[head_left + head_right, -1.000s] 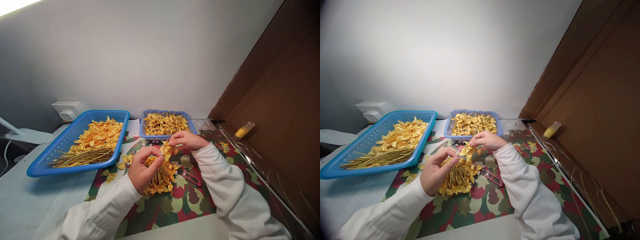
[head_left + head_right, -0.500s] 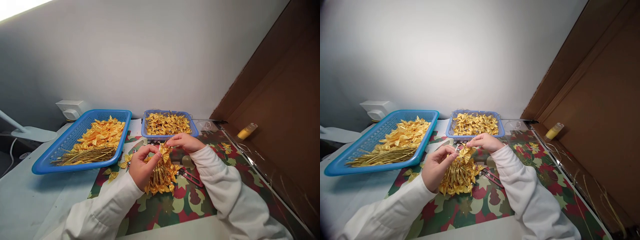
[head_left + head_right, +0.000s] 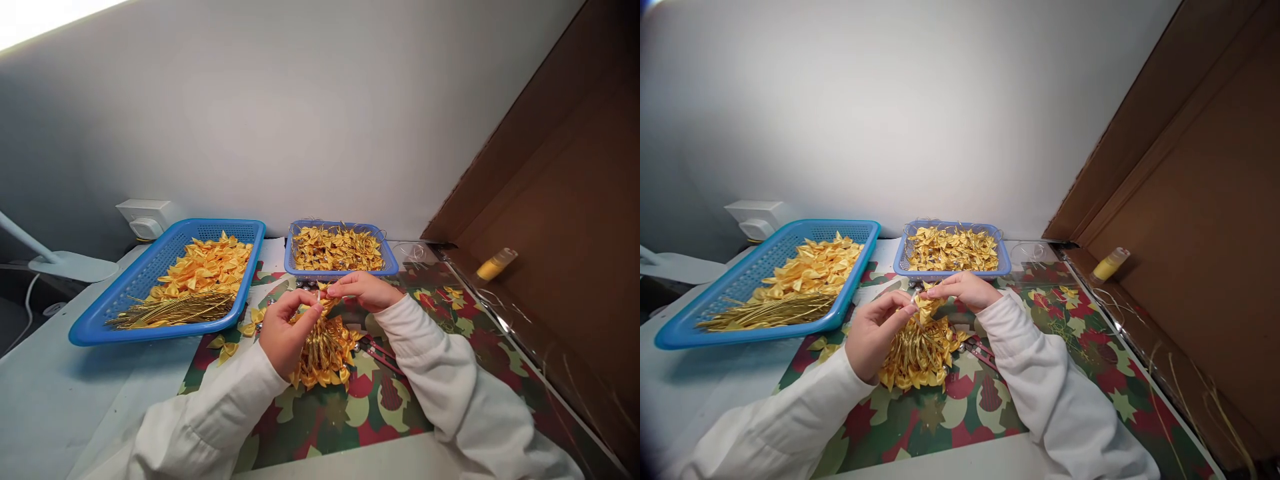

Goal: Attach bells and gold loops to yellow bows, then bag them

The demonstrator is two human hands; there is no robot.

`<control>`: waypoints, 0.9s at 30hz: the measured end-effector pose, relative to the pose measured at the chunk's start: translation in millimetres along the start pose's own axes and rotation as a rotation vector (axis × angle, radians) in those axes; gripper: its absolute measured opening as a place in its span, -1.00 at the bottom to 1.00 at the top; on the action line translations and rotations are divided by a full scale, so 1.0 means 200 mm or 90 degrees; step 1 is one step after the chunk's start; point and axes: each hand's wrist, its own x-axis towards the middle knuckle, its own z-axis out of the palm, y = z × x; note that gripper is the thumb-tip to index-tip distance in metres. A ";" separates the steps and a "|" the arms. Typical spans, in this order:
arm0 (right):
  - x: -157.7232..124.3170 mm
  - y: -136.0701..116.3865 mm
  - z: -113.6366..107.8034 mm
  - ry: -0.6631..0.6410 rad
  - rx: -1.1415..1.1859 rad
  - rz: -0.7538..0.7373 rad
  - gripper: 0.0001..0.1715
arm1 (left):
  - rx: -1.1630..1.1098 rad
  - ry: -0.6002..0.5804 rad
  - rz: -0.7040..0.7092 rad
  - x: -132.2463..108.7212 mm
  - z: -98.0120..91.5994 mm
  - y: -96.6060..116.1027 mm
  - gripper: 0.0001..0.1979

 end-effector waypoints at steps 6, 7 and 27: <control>0.00 0.01 0.00 0.019 0.036 -0.006 -0.71 | -0.154 -0.002 -0.027 0.01 0.00 -0.02 -0.85; 0.00 0.01 0.00 0.021 0.038 -0.008 -0.70 | -0.169 -0.001 -0.038 0.01 0.00 -0.03 -0.85; 0.01 0.02 0.05 -0.021 0.046 -0.019 -0.68 | -0.184 -0.015 -0.194 0.03 0.01 -0.04 -0.86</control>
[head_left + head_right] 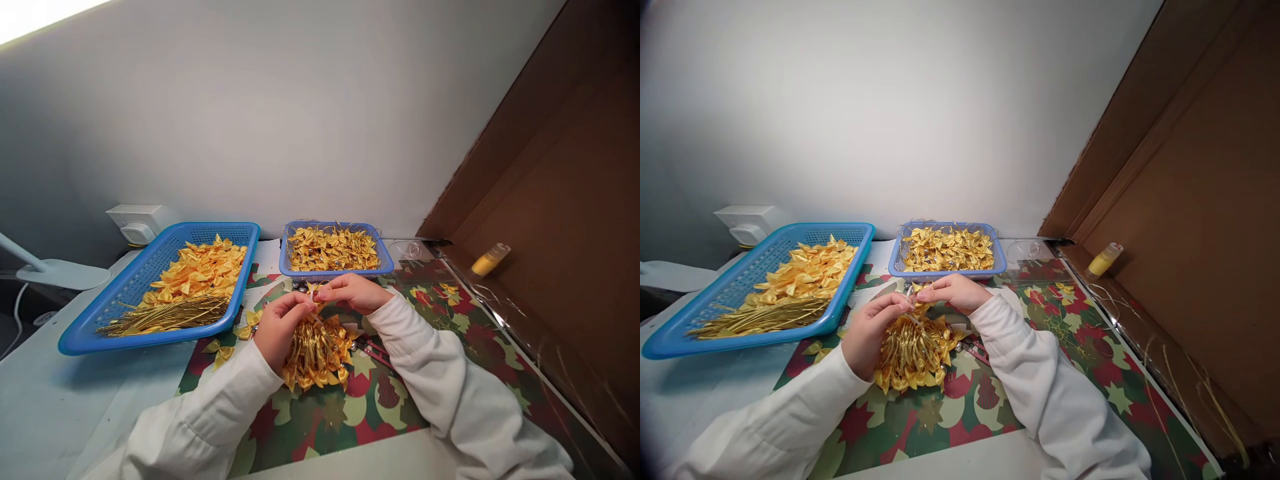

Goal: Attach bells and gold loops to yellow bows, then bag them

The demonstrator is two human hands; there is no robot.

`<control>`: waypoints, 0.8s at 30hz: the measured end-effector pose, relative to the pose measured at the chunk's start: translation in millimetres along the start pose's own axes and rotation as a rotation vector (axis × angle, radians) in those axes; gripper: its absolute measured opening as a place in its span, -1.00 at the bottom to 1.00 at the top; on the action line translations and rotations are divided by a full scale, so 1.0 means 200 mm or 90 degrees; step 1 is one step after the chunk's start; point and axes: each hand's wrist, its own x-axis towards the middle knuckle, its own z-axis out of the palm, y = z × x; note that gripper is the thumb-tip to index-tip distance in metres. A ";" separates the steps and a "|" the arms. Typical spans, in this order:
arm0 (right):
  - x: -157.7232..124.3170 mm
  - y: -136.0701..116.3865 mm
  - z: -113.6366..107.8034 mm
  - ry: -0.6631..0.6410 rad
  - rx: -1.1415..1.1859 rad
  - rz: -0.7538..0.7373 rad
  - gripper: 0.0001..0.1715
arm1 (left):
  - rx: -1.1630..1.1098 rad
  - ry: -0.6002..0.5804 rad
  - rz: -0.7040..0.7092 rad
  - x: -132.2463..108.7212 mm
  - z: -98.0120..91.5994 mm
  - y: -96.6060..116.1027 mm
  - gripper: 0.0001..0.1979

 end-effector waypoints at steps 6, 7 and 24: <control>0.02 0.02 -0.01 0.017 -0.007 0.000 -0.61 | -0.001 0.022 -0.041 0.00 0.01 0.01 -0.88; 0.02 0.02 -0.01 0.017 -0.013 -0.002 -0.61 | -0.003 0.024 -0.049 0.00 0.01 0.01 -0.88; -0.25 -0.26 -0.10 0.201 -0.658 -0.219 -0.88 | 0.097 0.086 -0.003 0.01 0.02 0.04 -0.83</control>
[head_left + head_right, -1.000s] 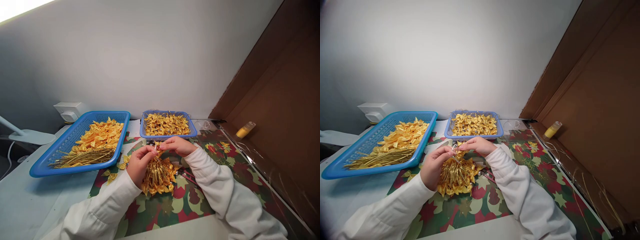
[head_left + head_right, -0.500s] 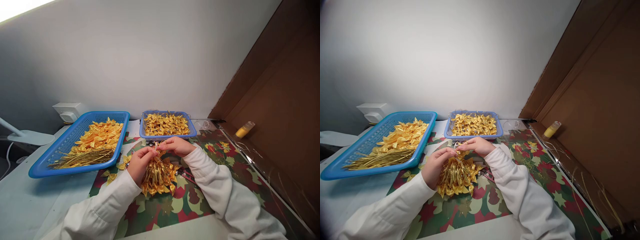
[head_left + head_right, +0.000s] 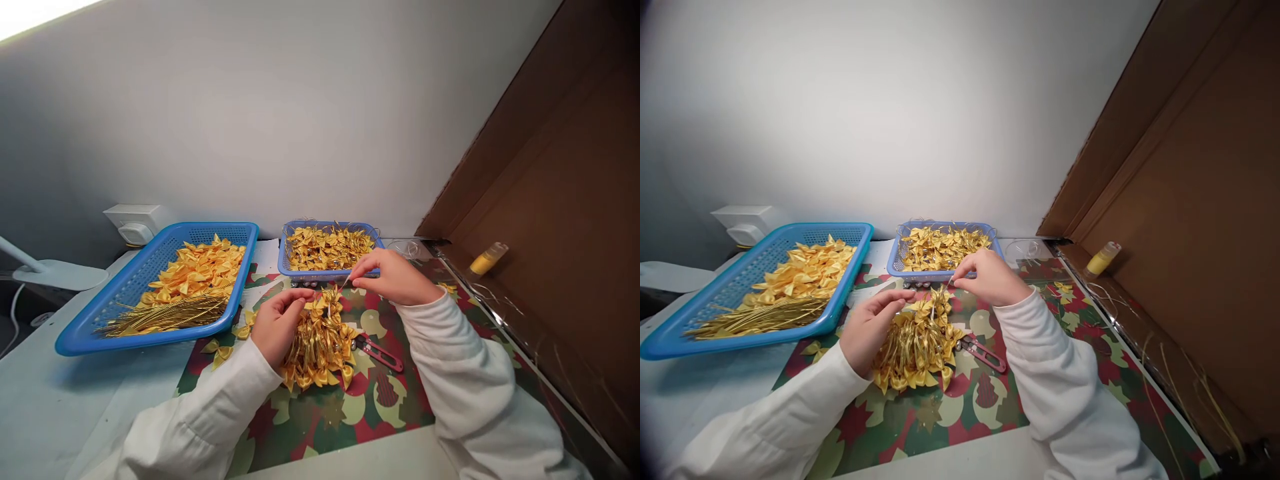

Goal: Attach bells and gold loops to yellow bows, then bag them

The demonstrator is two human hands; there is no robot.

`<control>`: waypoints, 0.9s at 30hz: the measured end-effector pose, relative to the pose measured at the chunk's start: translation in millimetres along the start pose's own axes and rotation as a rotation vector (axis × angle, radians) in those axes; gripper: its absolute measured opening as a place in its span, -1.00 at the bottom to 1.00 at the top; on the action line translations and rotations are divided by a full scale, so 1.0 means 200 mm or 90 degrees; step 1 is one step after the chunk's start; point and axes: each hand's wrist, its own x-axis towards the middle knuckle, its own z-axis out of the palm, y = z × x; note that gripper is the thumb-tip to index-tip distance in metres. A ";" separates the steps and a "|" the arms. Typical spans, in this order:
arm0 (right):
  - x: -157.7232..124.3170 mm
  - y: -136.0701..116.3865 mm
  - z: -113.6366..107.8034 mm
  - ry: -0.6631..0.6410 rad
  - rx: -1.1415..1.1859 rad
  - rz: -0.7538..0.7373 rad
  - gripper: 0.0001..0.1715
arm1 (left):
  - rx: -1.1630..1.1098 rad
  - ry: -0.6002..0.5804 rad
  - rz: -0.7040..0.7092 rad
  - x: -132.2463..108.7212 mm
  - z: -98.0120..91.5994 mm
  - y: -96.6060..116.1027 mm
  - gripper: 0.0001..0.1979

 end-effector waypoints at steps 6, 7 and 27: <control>-0.06 -0.06 -0.12 0.079 0.035 0.017 -0.93 | -0.040 0.027 0.052 0.00 -0.02 -0.01 -0.77; -0.07 -0.06 -0.13 0.075 0.051 0.027 -0.93 | -0.054 0.030 0.057 0.00 -0.03 -0.01 -0.76; 0.07 0.05 0.13 -0.022 -0.224 0.016 -0.77 | -0.080 -0.068 0.089 -0.04 -0.01 0.03 -0.73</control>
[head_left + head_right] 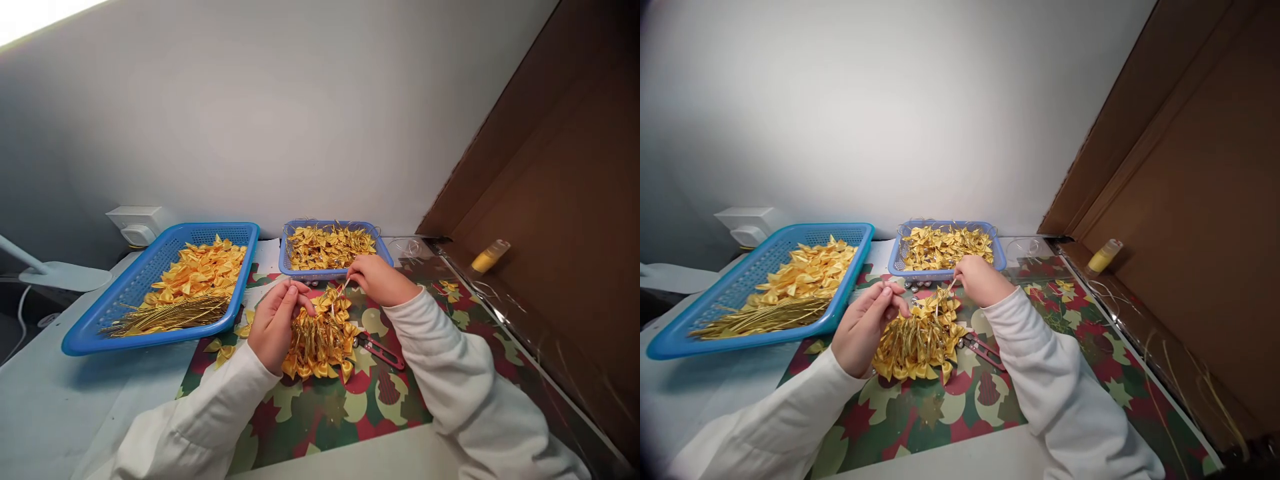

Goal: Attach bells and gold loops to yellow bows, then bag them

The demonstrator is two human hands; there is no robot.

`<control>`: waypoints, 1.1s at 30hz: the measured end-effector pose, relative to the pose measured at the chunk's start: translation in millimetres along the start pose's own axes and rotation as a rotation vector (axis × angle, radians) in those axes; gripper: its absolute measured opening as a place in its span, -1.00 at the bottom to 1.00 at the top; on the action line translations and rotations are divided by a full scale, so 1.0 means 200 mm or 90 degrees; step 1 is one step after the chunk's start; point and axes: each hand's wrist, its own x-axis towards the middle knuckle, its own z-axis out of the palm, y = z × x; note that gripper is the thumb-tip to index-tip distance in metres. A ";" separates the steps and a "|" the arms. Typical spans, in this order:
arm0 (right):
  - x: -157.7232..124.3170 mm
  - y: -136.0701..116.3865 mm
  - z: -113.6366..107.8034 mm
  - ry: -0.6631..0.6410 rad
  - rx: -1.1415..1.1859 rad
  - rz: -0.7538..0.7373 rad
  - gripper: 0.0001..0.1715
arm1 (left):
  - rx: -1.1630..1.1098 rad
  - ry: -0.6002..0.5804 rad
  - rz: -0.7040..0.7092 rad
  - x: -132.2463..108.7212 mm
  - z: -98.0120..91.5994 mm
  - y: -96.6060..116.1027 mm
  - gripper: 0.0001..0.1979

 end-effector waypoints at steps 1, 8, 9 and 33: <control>0.00 0.00 -0.01 0.010 0.001 0.004 -0.77 | 0.011 -0.013 -0.005 0.00 0.00 -0.01 -0.72; -0.09 -0.11 -0.13 0.077 0.111 -0.145 -0.76 | 0.132 -0.099 0.139 0.00 -0.01 0.01 -0.63; -0.10 -0.14 -0.13 0.083 0.114 -0.169 -0.77 | 0.157 -0.134 0.151 0.00 -0.01 0.02 -0.67; -0.05 -0.26 0.14 0.018 -0.077 0.167 -0.85 | 0.255 -0.155 0.082 0.05 -0.03 -0.03 -0.68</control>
